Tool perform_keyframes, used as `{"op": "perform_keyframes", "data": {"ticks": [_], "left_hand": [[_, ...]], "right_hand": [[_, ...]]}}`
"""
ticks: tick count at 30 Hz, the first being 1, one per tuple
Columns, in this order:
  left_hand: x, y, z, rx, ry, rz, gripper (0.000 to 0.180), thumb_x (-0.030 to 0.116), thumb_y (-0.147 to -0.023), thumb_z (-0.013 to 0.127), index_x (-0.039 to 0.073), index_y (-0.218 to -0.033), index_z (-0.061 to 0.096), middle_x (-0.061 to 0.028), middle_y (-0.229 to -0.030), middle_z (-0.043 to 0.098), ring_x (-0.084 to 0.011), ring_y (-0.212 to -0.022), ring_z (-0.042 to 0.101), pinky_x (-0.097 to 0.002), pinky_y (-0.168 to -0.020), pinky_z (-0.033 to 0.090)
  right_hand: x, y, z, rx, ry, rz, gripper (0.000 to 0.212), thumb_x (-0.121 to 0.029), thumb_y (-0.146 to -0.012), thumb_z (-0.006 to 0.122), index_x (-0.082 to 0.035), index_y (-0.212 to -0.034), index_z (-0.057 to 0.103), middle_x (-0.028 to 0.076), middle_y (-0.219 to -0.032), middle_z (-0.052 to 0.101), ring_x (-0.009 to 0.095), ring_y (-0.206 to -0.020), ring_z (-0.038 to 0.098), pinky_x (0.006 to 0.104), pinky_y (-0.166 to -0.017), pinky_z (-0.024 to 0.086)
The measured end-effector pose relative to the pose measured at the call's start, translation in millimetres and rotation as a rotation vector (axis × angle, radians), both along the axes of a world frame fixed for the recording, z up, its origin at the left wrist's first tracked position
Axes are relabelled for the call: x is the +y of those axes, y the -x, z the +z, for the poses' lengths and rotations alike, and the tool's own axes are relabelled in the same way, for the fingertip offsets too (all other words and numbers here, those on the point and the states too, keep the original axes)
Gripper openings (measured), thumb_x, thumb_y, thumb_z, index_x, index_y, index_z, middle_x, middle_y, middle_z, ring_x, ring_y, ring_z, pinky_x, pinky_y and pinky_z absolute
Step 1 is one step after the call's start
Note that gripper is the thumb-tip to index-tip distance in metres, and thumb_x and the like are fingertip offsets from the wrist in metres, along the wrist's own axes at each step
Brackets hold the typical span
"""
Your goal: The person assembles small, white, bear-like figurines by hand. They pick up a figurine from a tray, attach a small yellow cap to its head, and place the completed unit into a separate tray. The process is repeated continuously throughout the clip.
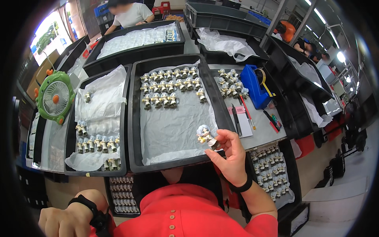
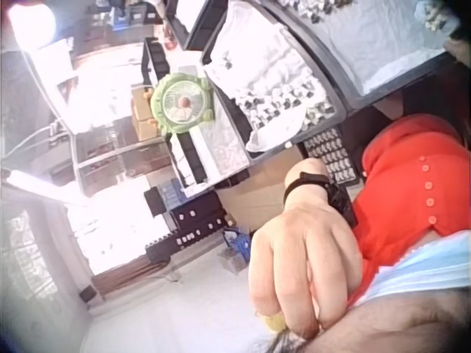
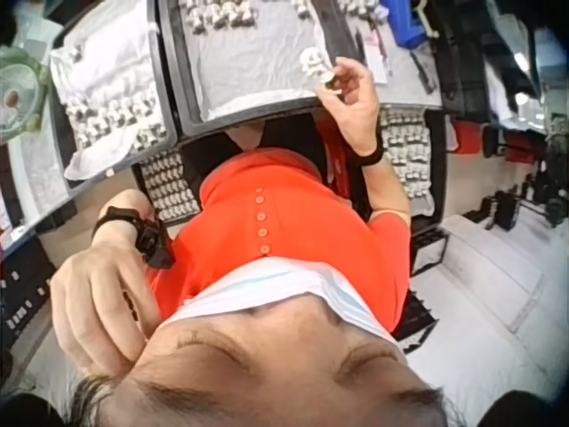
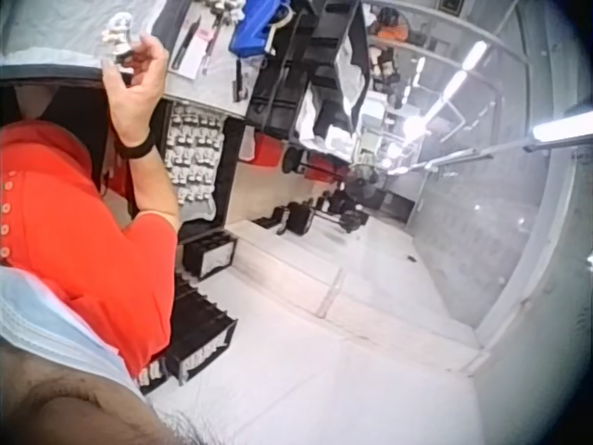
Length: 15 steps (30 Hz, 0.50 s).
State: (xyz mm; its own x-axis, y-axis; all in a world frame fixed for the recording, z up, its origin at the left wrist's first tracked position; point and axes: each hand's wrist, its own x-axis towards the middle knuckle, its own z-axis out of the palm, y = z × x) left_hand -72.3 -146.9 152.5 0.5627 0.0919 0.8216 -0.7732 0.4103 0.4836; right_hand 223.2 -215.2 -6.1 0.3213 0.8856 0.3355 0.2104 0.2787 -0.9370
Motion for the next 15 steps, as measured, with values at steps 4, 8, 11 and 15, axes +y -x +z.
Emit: {"op": "perform_keyframes", "data": {"ticks": [4,8,11,15], "left_hand": [[8,1,-5,0.009,-0.021,0.033,0.018,0.007,-0.087,0.052,0.006,-0.078,0.068,-0.0077,-0.09,0.066,-0.0195,-0.081,0.064,-0.0304,-0.068,0.051],[11,-4,-19,0.145,0.003,0.252,0.027,0.026,-0.093,0.04,0.011,-0.072,0.048,-0.0081,-0.076,0.051,-0.0233,-0.066,0.052,-0.0341,-0.051,0.039],[12,-21,-43,0.265,0.277,0.411,0.014,0.015,-0.088,0.05,0.003,-0.082,0.055,-0.0134,-0.079,0.058,-0.029,-0.071,0.055,-0.0369,-0.066,0.046],[44,-59,-61,0.798,0.19,0.54,0.023,0.014,-0.088,0.052,0.003,-0.108,0.051,-0.0112,-0.1,0.058,-0.0217,-0.09,0.056,-0.0298,-0.075,0.044]], "right_hand": [[-2,0,0,0.101,0.008,0.018,0.052,0.007,-0.074,0.066,-0.003,-0.119,0.043,0.004,-0.101,0.049,0.01,-0.09,0.051,0.0246,-0.082,0.043],[-1,0,1,0.238,0.041,0.06,0.05,0.007,-0.076,0.064,-0.004,-0.119,0.043,0.004,-0.102,0.049,0.011,-0.093,0.051,0.0249,-0.083,0.043],[2,0,7,0.318,0.055,0.102,0.047,0.006,-0.077,0.064,-0.004,-0.119,0.044,0.004,-0.103,0.048,0.011,-0.095,0.051,0.0249,-0.083,0.043],[3,0,5,0.466,0.073,0.092,0.043,0.004,-0.078,0.064,-0.004,-0.117,0.046,0.003,-0.105,0.048,0.01,-0.095,0.051,0.0235,-0.083,0.043]]}}
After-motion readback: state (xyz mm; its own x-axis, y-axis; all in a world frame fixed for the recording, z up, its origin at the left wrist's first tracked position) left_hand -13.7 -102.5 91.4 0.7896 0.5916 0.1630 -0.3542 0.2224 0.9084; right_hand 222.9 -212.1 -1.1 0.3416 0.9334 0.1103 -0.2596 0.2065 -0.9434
